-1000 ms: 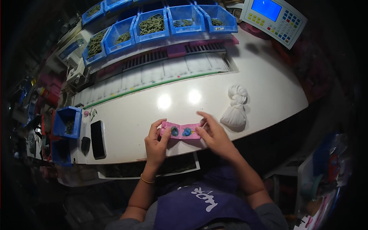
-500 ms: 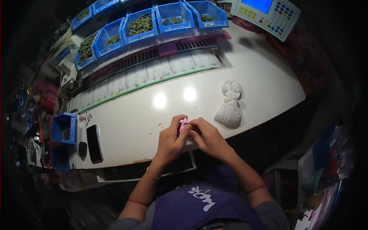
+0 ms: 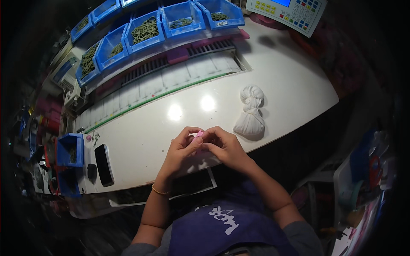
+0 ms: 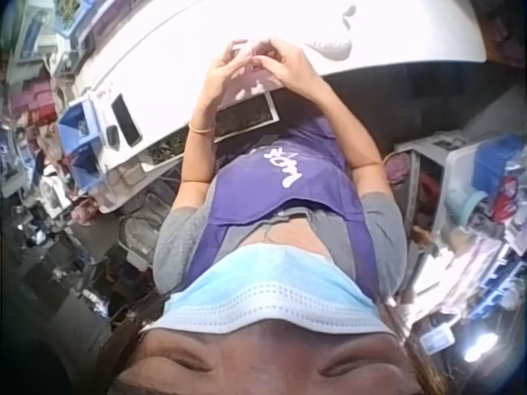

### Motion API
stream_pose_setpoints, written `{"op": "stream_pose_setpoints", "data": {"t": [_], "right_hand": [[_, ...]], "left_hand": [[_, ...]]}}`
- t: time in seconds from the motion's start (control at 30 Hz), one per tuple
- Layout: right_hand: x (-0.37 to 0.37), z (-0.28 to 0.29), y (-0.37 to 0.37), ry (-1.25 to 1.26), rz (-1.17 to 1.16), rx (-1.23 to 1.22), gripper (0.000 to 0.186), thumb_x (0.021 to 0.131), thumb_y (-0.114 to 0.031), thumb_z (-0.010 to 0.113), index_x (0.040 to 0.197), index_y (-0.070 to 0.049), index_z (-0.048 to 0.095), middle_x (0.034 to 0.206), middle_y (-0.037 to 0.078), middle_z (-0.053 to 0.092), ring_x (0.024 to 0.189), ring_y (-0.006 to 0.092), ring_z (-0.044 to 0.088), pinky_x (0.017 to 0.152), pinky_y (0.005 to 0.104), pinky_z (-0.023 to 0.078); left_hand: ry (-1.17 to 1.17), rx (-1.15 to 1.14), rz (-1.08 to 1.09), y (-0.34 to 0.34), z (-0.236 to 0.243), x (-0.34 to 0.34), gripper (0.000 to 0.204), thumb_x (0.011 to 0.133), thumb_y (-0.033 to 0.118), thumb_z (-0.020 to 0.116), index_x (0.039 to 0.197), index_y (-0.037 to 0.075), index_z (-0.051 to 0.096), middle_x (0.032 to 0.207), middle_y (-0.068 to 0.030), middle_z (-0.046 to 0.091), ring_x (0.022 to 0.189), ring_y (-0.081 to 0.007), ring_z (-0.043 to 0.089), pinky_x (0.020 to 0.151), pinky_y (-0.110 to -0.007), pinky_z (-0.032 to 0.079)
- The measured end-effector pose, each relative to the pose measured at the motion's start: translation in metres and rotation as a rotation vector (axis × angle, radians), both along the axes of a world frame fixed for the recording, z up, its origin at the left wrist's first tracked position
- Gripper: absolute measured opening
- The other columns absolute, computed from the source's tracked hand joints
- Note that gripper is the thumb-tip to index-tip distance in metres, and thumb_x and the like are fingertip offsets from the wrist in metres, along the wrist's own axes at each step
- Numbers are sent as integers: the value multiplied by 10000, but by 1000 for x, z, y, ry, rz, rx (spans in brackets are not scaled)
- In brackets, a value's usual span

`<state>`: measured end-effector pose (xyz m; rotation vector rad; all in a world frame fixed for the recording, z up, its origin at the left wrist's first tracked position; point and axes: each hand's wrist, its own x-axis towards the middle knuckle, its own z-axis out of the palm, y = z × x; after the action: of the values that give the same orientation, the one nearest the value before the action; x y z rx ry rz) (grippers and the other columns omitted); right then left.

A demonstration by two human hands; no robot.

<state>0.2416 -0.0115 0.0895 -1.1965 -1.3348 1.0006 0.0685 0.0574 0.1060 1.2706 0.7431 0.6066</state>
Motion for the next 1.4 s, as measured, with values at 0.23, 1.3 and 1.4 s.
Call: {"op": "stream_pose_setpoints", "data": {"t": [0.23,1.3,1.4], "right_hand": [[4,3,2,-100,32,127,223,891,16,645,1104,-42,612,991,77,667,868,147,663,765,285,527],[-1,-3,-5,-237,-23,62,129,985,-102,572,1039,6,526,891,132,605,800,220,599,749,324,483],[-2,-2,-5,-220,-26,27,123,985,-101,562,1039,4,526,916,152,602,856,274,601,782,358,480]], "left_hand": [[-31,-130,-83,6,7,-5,302,992,219,618,1234,52,552,785,40,561,633,3,415,538,-162,280],[22,-68,-58,5,3,-11,336,1044,243,473,1261,4,566,850,-13,608,623,-51,505,519,-192,408],[1,-99,-33,4,1,-12,330,1046,234,461,1254,-2,562,854,-21,612,622,-59,515,516,-192,414]]}}
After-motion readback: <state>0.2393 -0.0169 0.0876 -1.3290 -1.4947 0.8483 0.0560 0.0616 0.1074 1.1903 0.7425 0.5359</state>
